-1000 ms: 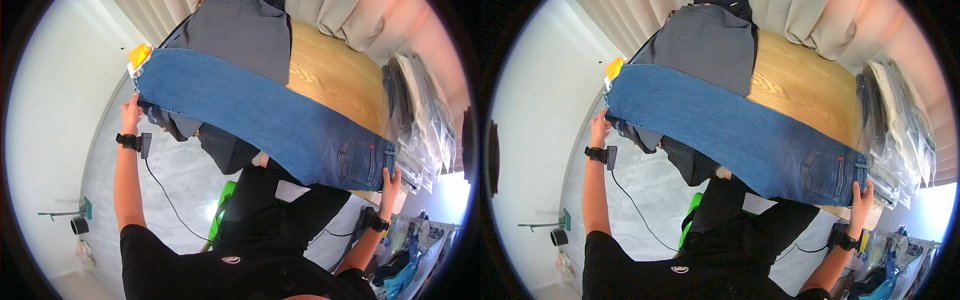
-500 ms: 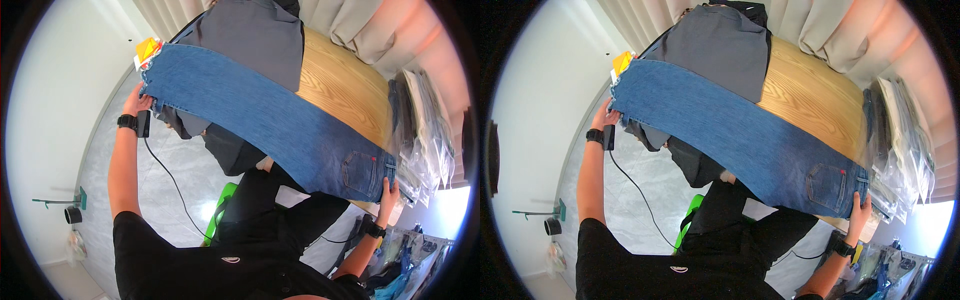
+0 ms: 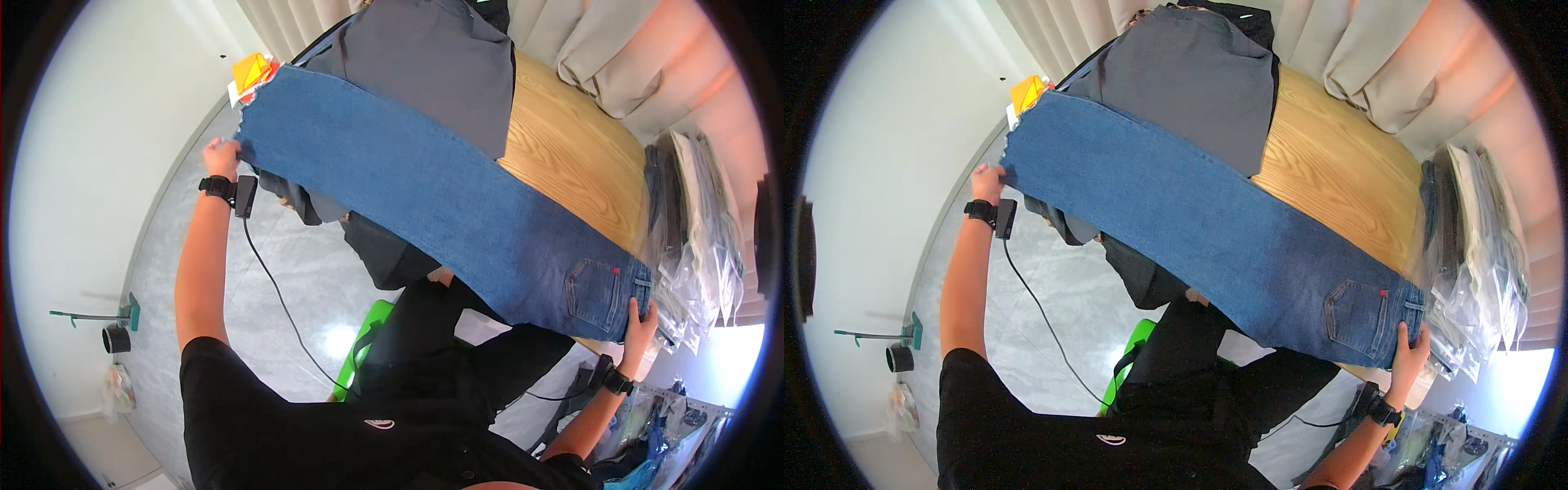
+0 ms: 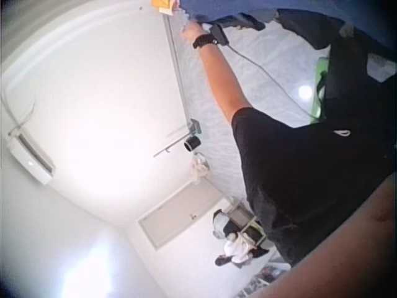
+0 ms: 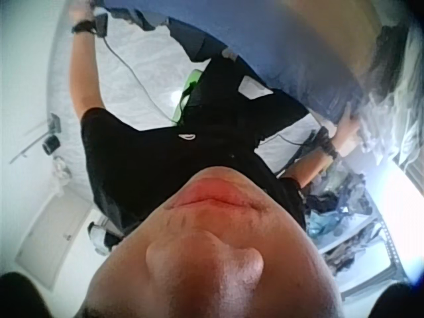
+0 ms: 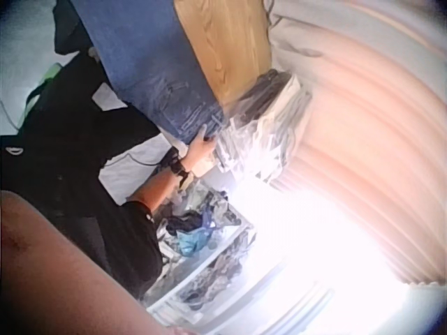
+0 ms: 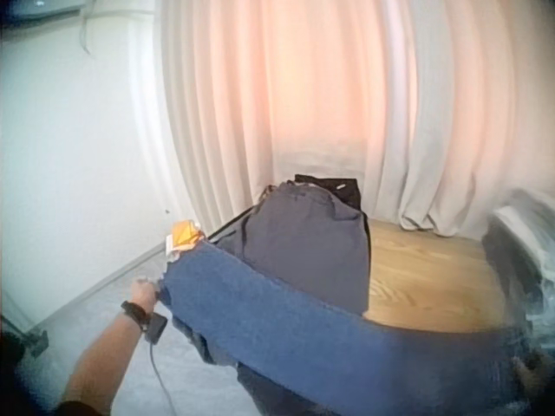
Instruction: The person folds blue jeans and grey trousers on a wooden table and places the jeans into a plastic bag.
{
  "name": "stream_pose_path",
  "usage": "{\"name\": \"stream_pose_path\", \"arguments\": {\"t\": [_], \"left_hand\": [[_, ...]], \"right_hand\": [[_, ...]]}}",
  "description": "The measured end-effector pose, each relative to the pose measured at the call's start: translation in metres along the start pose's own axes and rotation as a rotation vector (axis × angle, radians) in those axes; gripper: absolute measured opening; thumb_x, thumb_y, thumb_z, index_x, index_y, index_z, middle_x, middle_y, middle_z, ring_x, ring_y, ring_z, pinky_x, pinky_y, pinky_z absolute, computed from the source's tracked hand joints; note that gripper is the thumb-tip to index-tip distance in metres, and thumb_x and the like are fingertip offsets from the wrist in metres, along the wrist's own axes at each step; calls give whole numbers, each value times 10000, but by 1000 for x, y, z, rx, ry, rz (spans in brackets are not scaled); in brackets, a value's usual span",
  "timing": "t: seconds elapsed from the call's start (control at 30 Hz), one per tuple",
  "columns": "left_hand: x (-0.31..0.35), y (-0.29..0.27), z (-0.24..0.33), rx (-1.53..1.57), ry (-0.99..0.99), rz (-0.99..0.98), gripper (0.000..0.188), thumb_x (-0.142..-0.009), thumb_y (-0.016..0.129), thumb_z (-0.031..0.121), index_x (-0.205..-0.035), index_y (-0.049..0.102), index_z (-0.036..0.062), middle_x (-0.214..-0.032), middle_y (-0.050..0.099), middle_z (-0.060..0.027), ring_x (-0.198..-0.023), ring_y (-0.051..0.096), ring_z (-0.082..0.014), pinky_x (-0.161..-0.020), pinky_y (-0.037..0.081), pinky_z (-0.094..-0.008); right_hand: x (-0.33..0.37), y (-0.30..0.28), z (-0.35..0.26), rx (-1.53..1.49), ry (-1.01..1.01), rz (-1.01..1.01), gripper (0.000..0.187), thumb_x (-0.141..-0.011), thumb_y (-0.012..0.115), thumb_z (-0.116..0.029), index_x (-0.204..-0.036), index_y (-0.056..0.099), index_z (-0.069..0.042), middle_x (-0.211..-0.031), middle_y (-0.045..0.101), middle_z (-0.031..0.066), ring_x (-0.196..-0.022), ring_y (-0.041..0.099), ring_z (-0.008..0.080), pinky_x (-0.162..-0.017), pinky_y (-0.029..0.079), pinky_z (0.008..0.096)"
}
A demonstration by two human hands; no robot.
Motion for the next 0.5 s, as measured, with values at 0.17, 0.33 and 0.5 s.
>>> {"name": "stream_pose_path", "arguments": {"t": [0.17,0.33,0.5], "left_hand": [[-4,3,-22,211,-198,-120,735,-695,678,14,-1327,303,-7,-990,546,-131,-790,564,-202,-663,450,-345],[-1,6,5,-150,-111,-11,719,-693,725,167,-1302,378,6,-1068,565,-140,-1004,554,-258,-842,443,-461],[-7,29,40,-796,621,-185,551,-727,701,201,-1214,508,30,-1163,579,-167,-1084,560,-299,-917,443,-417]], "right_hand": [[0,0,5,-21,9,-61,295,-889,630,-126,-1120,563,44,-982,626,78,-864,558,120,-800,448,259],[-1,1,-11,-171,118,-33,287,-895,629,-163,-1092,581,40,-994,630,71,-850,561,114,-772,450,249],[-15,7,-20,-128,177,-88,317,-882,649,-209,-1061,589,45,-959,635,62,-833,554,113,-757,443,239]]}}
Point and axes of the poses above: each hand's wrist, its own x-axis away from the middle knuckle, its own y-axis out of the palm, z = x × y, the point moved 3 cm from there along -x, towards the middle knuckle
